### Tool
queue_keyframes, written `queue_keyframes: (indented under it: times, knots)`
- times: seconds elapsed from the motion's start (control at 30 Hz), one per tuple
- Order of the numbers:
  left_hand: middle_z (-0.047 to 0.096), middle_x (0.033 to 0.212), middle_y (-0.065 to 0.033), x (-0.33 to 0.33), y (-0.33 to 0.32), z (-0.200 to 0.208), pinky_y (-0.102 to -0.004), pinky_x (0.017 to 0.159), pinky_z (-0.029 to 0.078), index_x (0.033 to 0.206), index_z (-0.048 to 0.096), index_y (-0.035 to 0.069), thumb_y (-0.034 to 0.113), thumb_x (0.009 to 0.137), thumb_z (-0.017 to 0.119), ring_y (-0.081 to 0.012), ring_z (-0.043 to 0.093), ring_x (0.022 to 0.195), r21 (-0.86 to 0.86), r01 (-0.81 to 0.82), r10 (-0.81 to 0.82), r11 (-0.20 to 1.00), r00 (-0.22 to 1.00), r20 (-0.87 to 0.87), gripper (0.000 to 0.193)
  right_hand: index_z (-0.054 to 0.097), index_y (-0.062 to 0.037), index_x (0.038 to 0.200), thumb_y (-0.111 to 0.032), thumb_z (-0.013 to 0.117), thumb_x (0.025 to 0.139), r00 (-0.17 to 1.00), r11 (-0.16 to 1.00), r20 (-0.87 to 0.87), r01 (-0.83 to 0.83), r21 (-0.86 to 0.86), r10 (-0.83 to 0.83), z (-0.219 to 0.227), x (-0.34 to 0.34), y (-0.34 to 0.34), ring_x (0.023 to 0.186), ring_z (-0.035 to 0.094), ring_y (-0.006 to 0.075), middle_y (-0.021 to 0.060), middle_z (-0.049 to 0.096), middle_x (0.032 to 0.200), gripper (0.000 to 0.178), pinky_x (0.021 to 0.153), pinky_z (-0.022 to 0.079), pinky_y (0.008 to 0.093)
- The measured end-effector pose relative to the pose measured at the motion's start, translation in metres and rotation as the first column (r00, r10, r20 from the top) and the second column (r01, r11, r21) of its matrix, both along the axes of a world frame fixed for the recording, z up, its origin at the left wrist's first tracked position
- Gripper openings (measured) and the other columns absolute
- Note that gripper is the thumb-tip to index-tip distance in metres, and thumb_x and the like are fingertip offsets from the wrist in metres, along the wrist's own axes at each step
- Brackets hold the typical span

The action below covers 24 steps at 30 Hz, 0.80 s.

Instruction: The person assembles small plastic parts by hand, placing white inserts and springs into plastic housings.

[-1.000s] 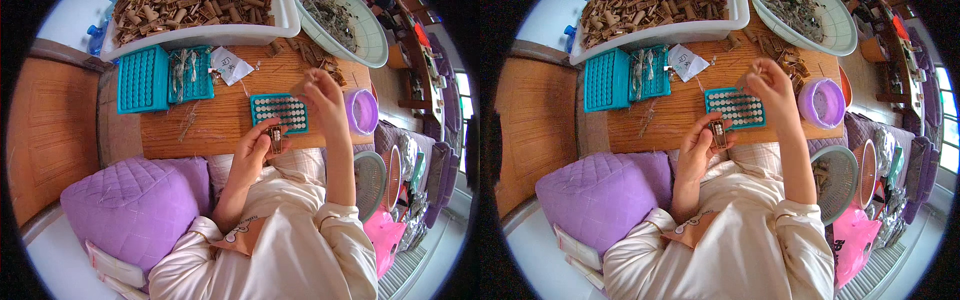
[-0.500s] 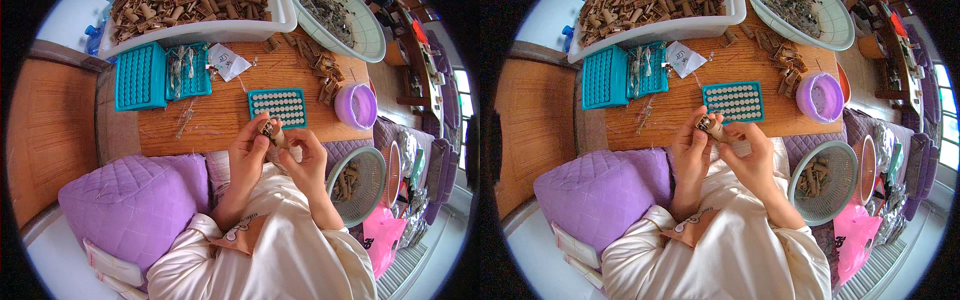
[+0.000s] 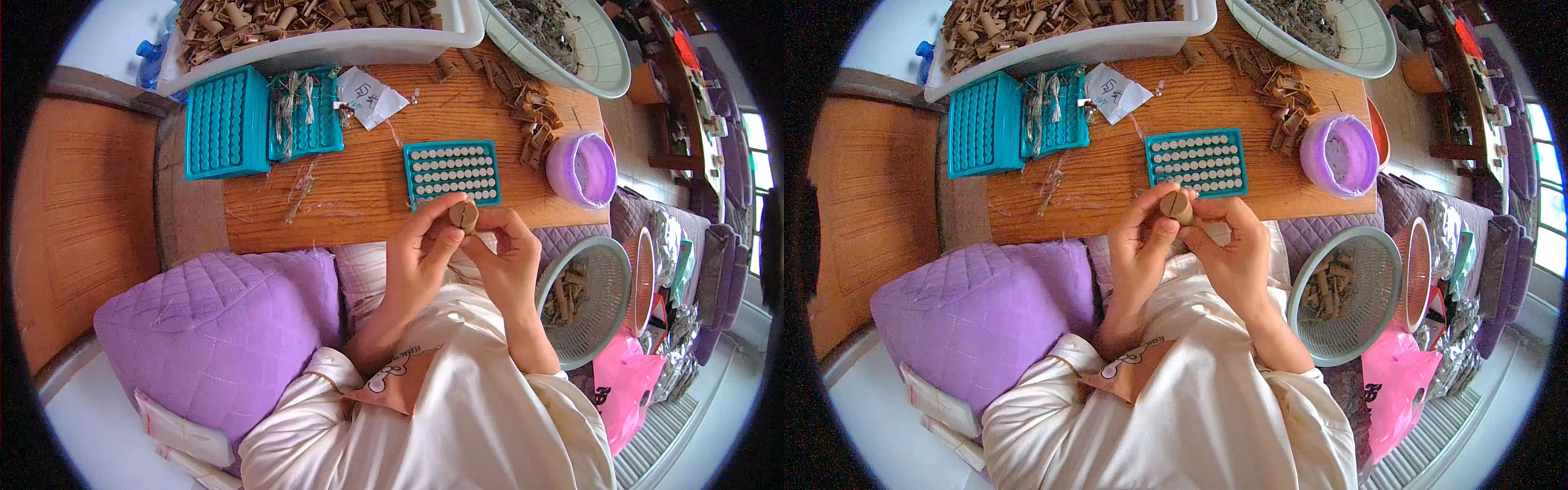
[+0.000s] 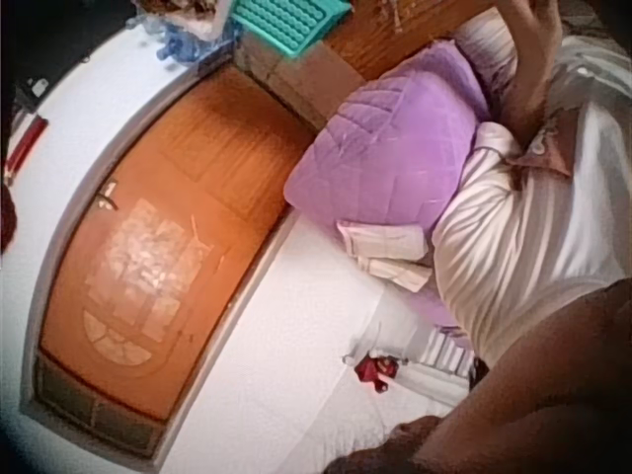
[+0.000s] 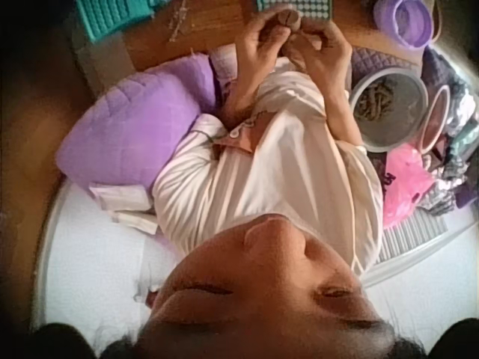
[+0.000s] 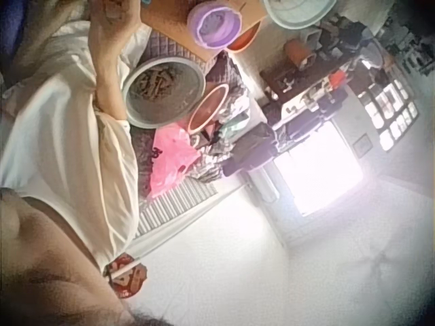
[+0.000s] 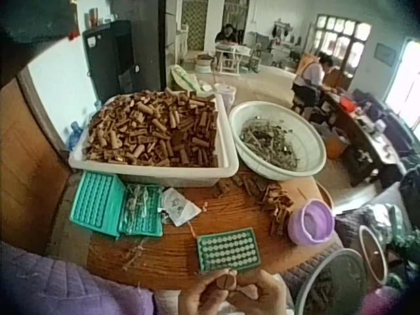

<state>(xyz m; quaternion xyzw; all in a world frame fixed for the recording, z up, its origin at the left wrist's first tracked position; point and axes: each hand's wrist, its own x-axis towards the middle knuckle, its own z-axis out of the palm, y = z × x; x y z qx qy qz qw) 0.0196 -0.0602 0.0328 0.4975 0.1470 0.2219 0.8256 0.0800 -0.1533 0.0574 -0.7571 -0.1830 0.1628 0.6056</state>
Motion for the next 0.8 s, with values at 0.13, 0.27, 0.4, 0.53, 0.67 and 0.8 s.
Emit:
queue_keyframes:
  times: [0.13,0.27,0.4,0.53,0.67,0.8]
  knots:
    - [0.054,0.101,-0.0139,0.002,-0.006,0.004,-0.0298,0.085,0.038,0.107,0.045,-0.004,0.024,0.081,0.053,-0.0181,0.050,0.096,0.052,0.013,-0.013,0.999,1.000,0.006,0.039,0.051,0.0017,0.082,0.001,0.068,0.062,0.996,0.996,0.041,-0.077,-0.039,0.079,0.001,0.004,-0.003,0.071,0.056,0.0124,0.0080,0.058,0.075,0.026,0.063,0.043,0.0236]
    - [0.055,0.099,-0.0105,0.006,-0.012,-0.002,-0.0220,0.074,0.042,0.105,0.049,-0.001,0.022,0.082,0.052,-0.0120,0.053,0.085,0.054,-0.044,0.038,0.998,0.994,0.100,0.033,0.048,0.0014,0.085,0.001,0.063,0.065,0.994,0.974,0.020,-0.100,-0.201,0.106,0.012,-0.002,0.005,0.066,0.056,0.0191,0.0116,0.056,0.073,0.025,0.059,0.043,0.0276]
    - [0.054,0.097,-0.0112,0.006,-0.015,-0.011,-0.0261,0.076,0.040,0.099,0.048,-0.001,0.035,0.083,0.046,-0.0165,0.052,0.088,0.064,-0.115,0.104,0.991,0.983,0.148,0.040,0.047,0.0022,0.096,-0.002,0.053,0.068,0.905,0.896,0.260,-0.223,-0.383,0.336,0.006,-0.010,0.008,0.065,0.050,0.0344,0.0188,0.052,0.073,0.029,0.057,0.042,0.0385]
    - [0.051,0.096,-0.0101,0.009,-0.018,-0.020,-0.0301,0.083,0.037,0.101,0.045,0.000,0.037,0.083,0.045,-0.0188,0.048,0.096,-0.156,-0.028,0.054,0.987,0.984,0.167,0.042,0.047,0.0016,0.101,-0.006,0.054,0.070,0.914,0.924,0.297,-0.170,-0.342,0.278,-0.005,-0.009,0.010,0.065,0.051,0.0340,0.0183,0.053,0.073,0.033,0.057,0.042,0.0380]
    - [0.051,0.096,-0.0107,0.018,-0.016,-0.023,-0.0388,0.090,0.035,0.103,0.040,0.001,0.045,0.078,0.049,-0.0226,0.046,0.102,-0.283,0.038,0.009,0.958,0.987,0.163,0.051,0.047,0.0006,0.103,-0.008,0.057,0.071,0.912,0.894,0.248,-0.214,-0.394,0.328,-0.003,0.004,0.003,0.066,0.053,0.0313,0.0174,0.054,0.075,0.034,0.057,0.043,0.0363]
    - [0.049,0.098,-0.0098,0.015,-0.005,-0.026,-0.0382,0.085,0.040,0.105,0.038,0.005,0.042,0.079,0.048,-0.0227,0.047,0.100,-0.449,0.092,0.014,0.888,0.974,0.228,0.046,0.050,-0.0038,0.103,-0.009,0.057,0.072,0.900,0.837,-0.136,-0.436,-0.333,0.414,0.033,0.041,-0.024,0.065,0.055,0.0209,0.0119,0.057,0.076,0.033,0.058,0.044,0.0309]
